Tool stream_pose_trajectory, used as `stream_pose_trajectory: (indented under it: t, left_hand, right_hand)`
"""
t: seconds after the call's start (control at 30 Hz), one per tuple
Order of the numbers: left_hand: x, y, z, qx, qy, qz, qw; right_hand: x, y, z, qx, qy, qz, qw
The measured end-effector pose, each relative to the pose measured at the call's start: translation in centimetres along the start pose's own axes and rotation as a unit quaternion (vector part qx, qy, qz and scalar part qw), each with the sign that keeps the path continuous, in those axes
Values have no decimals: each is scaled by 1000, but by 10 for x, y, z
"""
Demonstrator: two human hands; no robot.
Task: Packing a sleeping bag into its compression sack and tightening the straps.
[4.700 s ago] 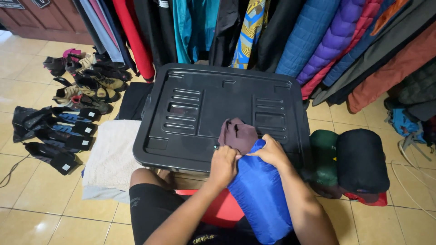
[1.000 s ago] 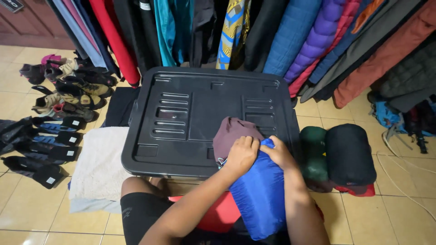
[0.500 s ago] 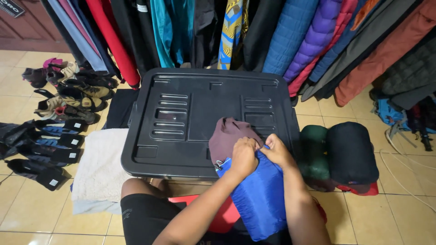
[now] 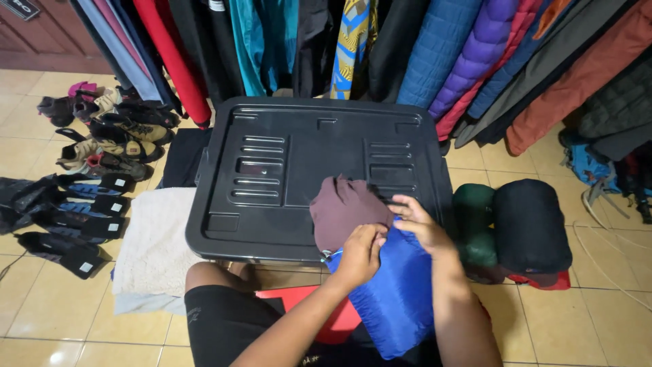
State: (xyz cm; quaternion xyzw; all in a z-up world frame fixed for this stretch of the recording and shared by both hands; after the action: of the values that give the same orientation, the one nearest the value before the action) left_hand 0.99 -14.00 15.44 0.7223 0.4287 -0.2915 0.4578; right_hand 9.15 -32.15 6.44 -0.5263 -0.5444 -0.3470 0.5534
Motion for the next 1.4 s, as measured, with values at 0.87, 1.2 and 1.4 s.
stream_pose_trajectory:
  t: [0.87,1.2,1.4]
  left_hand:
    - [129,-49,-20,-158,-68,-139,975]
    - [72,-32,-35,-65,-29,-50,996]
    - [69,-19,-23,-94,-26,-66,993]
  right_hand:
    - [42,-58,-4,-32,-62,160,985]
    - [42,-53,-1,-57,-11,143,988]
    - [28,-55,-22,-67,28,97,993]
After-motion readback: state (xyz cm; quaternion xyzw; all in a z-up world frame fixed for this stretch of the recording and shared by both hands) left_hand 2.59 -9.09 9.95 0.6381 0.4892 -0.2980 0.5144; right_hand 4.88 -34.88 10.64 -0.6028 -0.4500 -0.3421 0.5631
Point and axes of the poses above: each hand's wrist, its own y-axis towards the middle knuckle, its own z-axis out of the palm, x = y × z, the point moved 9 cm from there along y, towards the middle knuckle, and after that the axes turned 2 degrees about x, right-handed, at the moved point
